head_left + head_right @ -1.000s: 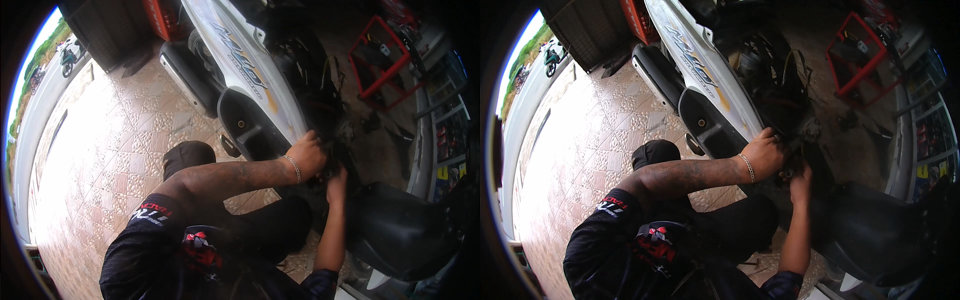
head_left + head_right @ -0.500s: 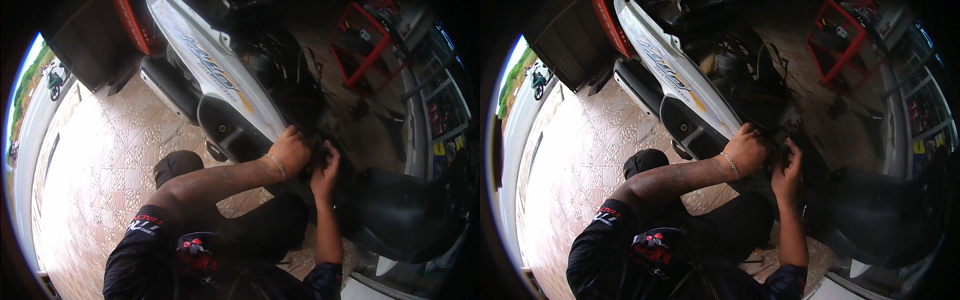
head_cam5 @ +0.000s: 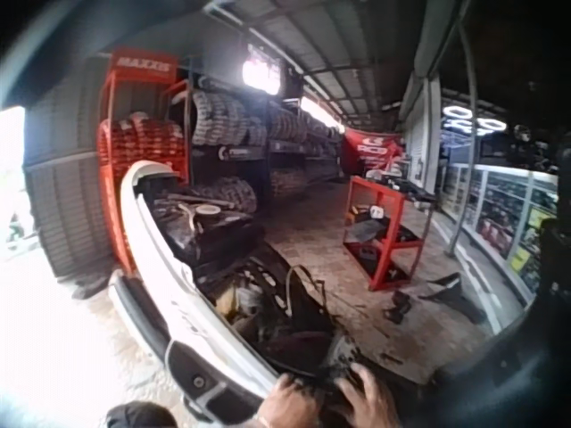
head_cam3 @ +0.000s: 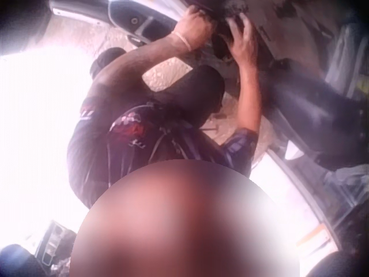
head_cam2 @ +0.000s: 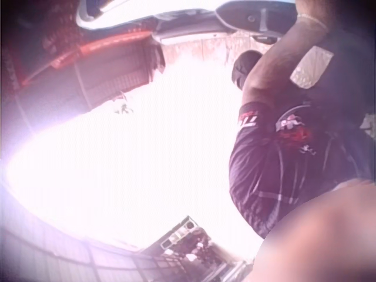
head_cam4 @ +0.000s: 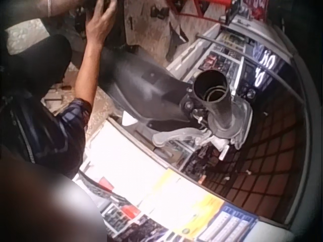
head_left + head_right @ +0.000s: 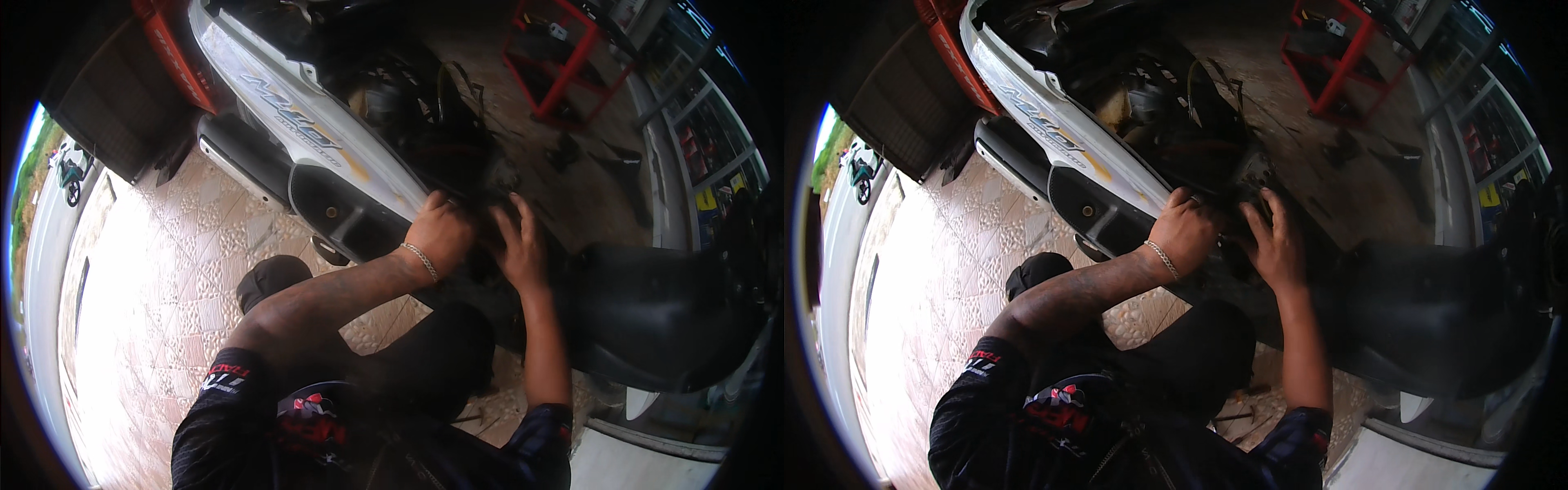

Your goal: The person kneels beside a scooter with its seat removed and uses a screwdriver to work on the internal components under the seat. They then use a small stick to probe the area and continue adjusting parts with their hands.

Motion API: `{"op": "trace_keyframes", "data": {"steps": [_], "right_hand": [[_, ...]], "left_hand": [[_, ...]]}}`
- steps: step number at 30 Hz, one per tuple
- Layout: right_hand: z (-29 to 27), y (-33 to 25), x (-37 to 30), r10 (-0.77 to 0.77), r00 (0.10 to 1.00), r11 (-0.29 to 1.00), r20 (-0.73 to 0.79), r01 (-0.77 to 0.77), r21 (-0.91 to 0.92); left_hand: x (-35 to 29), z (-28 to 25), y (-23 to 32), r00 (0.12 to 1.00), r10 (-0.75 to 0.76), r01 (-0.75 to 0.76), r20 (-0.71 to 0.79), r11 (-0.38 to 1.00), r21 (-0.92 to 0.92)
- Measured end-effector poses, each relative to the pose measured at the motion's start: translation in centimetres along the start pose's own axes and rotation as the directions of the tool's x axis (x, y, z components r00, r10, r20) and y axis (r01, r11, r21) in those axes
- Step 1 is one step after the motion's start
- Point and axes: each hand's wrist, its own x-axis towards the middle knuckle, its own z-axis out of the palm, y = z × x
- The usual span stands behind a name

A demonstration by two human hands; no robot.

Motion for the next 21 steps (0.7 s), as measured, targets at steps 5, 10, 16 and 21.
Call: {"op": "trace_keyframes", "data": {"steps": [5,10,16,21], "right_hand": [[0.3,-1.2,-0.6,0.113,0.994,0.990,0.006,-0.113,0.083],[1.1,-1.6,-1.1,0.172,0.984,0.971,-0.047,-0.161,0.177],[1.6,-2.1,-1.6,0.242,0.969,0.953,-0.042,-0.229,0.200],[1.1,-2.8,-1.4,0.302,0.953,0.922,-0.034,-0.283,0.266]], "left_hand": [[-0.1,0.3,0.0,0.996,0.009,-0.011,-0.090,1.000,-0.028],[-0.1,-0.3,0.2,1.000,0.009,-0.007,-0.024,0.998,0.067],[0.1,-1.2,0.7,0.982,0.019,-0.061,0.187,0.973,0.222],[0.2,-1.0,0.6,0.990,-0.006,-0.016,0.138,0.986,0.163]]}}
